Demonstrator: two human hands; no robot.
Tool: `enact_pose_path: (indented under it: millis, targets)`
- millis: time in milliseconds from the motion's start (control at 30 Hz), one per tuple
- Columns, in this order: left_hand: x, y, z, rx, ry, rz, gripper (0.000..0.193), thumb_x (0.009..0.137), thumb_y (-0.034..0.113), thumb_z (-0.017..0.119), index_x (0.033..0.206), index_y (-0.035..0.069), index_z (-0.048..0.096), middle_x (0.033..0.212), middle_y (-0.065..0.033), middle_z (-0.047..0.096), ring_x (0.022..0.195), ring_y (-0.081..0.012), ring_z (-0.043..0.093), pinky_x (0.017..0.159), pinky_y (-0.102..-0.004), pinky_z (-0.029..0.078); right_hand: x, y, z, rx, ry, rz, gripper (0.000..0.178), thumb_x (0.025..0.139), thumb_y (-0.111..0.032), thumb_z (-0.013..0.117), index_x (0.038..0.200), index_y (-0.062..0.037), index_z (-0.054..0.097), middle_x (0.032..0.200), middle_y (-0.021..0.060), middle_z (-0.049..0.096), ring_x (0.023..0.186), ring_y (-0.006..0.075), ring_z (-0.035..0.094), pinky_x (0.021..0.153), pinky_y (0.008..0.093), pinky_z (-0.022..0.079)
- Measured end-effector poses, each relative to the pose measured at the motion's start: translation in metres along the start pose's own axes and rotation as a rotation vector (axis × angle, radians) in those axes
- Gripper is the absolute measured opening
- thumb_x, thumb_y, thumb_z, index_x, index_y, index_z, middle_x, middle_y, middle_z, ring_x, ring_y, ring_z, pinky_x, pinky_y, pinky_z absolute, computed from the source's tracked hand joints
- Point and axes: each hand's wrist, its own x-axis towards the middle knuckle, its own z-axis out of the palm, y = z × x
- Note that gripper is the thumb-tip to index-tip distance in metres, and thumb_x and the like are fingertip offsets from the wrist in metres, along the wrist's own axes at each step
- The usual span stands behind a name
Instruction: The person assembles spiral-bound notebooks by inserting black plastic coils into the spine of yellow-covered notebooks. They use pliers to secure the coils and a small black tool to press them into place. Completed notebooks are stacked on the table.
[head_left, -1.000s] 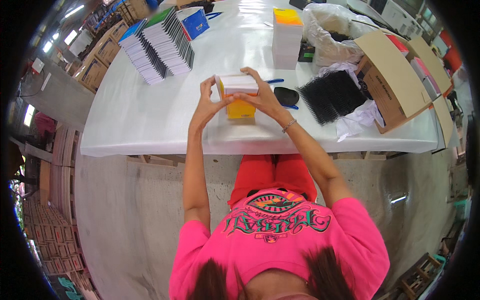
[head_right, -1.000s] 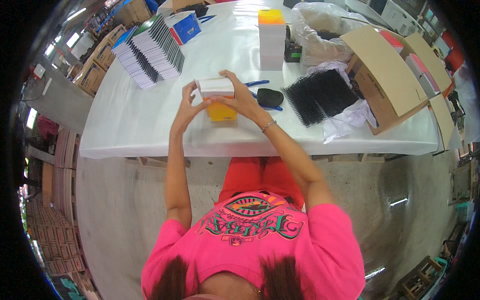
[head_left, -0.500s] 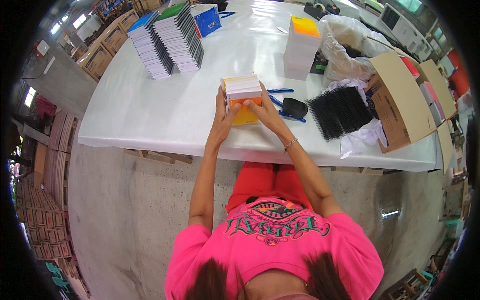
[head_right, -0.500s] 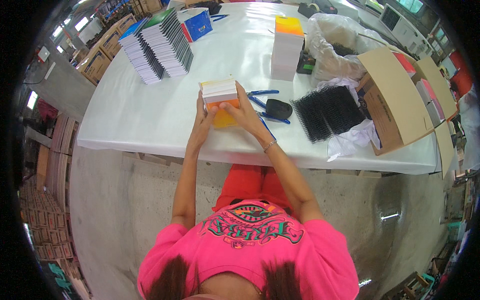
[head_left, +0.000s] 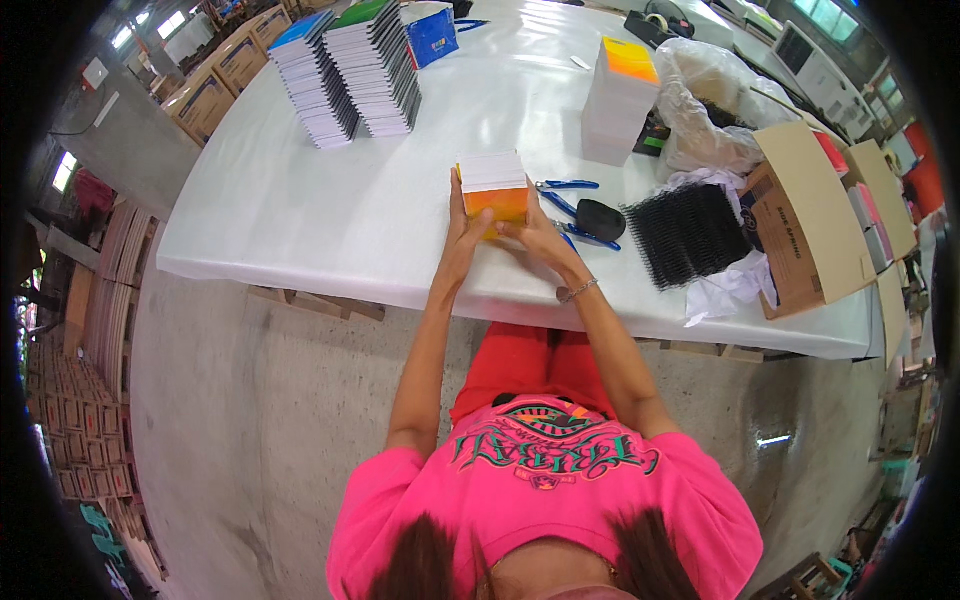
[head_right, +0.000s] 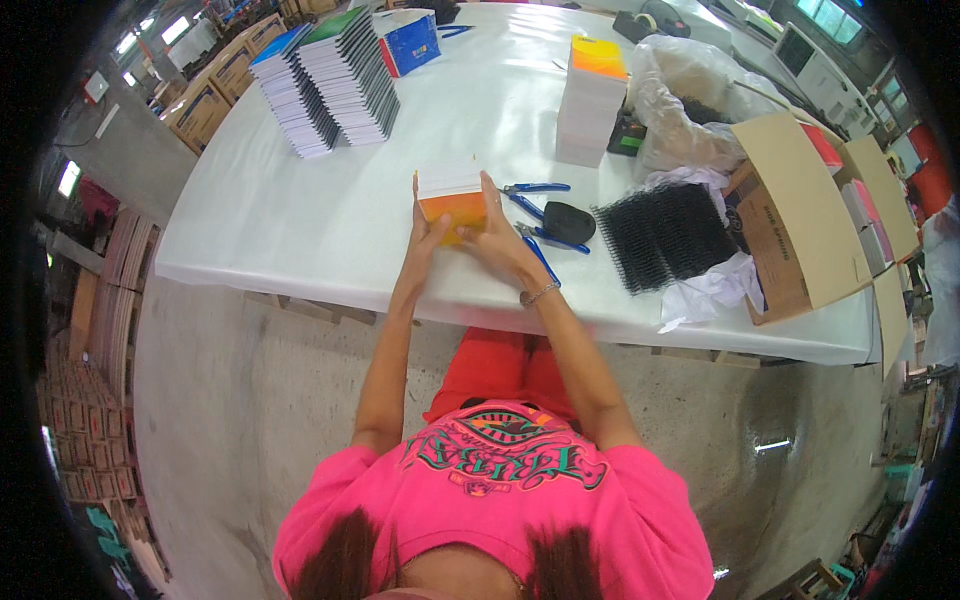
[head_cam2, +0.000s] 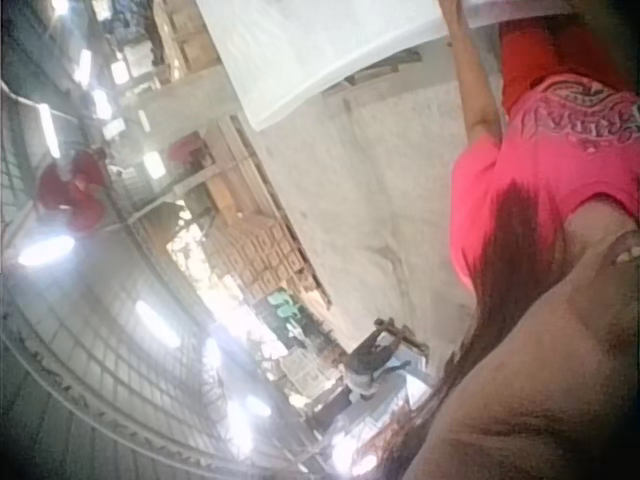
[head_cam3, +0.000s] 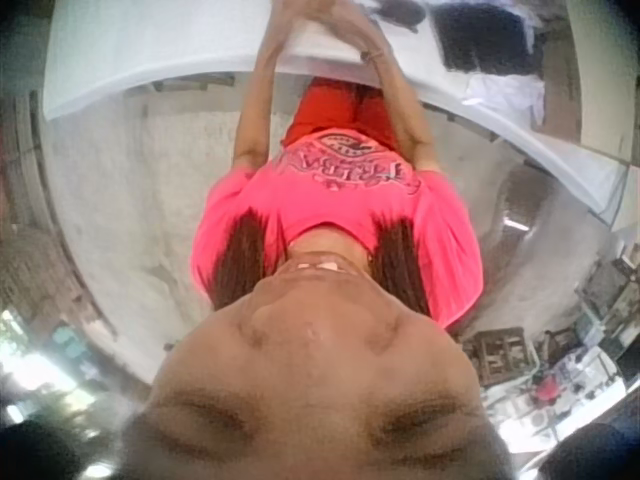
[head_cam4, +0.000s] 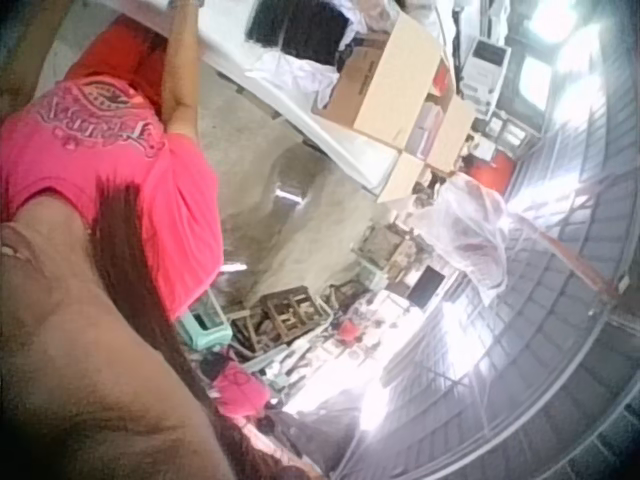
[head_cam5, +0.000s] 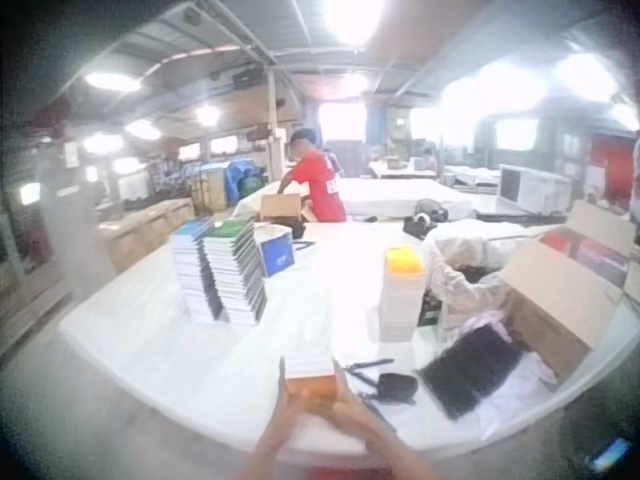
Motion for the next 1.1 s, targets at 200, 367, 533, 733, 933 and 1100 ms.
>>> enact_pose_path:
  millis: [200,367,533,733,933,1100]
  targets:
    - [0.001,-0.002,-0.004,-0.031,-0.072,-0.076,0.099,0.092,0.027,0.064,0.158,0.014,-0.008,0.164,-0.0143,0.008,0.149,-0.0262,0.015,0.12,-0.038,0.016,0.006,0.013,-0.009,0.194,-0.079,0.054,0.082,0.086,0.002,0.058,0.155,-0.0064,0.015,0.148,0.01,0.037,0.136,0.0204,0.038,0.112,0.0337,0.034]
    - [0.003,-0.005,-0.009,-0.028,-0.094,-0.053,0.094,0.094,0.021,0.061,0.158,0.016,-0.009,0.164,-0.0139,0.007,0.149,-0.0264,0.015,0.12,-0.0383,0.016,0.004,0.01,-0.018,0.142,-0.139,0.062,0.079,0.089,0.0,0.056,0.156,-0.0079,0.016,0.151,0.0094,0.035,0.137,0.0204,0.035,0.115,0.0338,0.029]
    - [0.0,-0.011,-0.006,-0.036,-0.094,-0.106,0.089,0.096,0.019,0.059,0.158,0.013,-0.005,0.163,-0.0149,0.01,0.149,-0.0263,0.015,0.12,-0.0372,0.016,-0.002,0.006,-0.021,0.045,-0.144,0.07,0.081,0.09,-0.002,0.058,0.157,-0.0069,0.013,0.151,0.0115,0.035,0.139,0.0223,0.033,0.115,0.034,0.029]
    - [-0.001,-0.028,-0.017,0.073,0.003,-0.007,0.084,0.093,0.013,0.063,0.157,0.004,0.009,0.159,-0.0175,0.021,0.147,-0.0276,0.022,0.12,-0.0394,0.019,-0.008,-0.015,-0.007,0.078,-0.072,0.019,0.093,0.085,0.006,0.056,0.158,-0.0055,-0.001,0.153,0.0209,0.033,0.136,0.0269,0.039,0.11,0.0327,0.035]
    - [0.024,-0.008,0.0,0.432,0.018,0.188,0.082,0.093,0.013,0.065,0.154,-0.004,0.013,0.152,-0.0217,0.032,0.144,-0.0315,0.029,0.118,-0.0419,0.026,0.003,-0.009,-0.037,-0.105,0.04,-0.081,0.1,0.081,0.002,0.069,0.157,-0.0041,0.003,0.155,0.0196,0.03,0.139,0.0305,0.039,0.109,0.0367,0.039]
    - [0.095,0.079,0.043,0.276,-0.066,0.324,0.08,0.092,0.02,0.069,0.152,-0.002,0.021,0.149,-0.0208,0.037,0.137,-0.0283,0.04,0.113,-0.0413,0.033,0.027,-0.11,-0.096,-0.046,0.076,-0.096,0.097,0.079,-0.005,0.076,0.155,-0.001,0.015,0.151,0.0181,0.036,0.133,0.0297,0.045,0.106,0.0373,0.043]
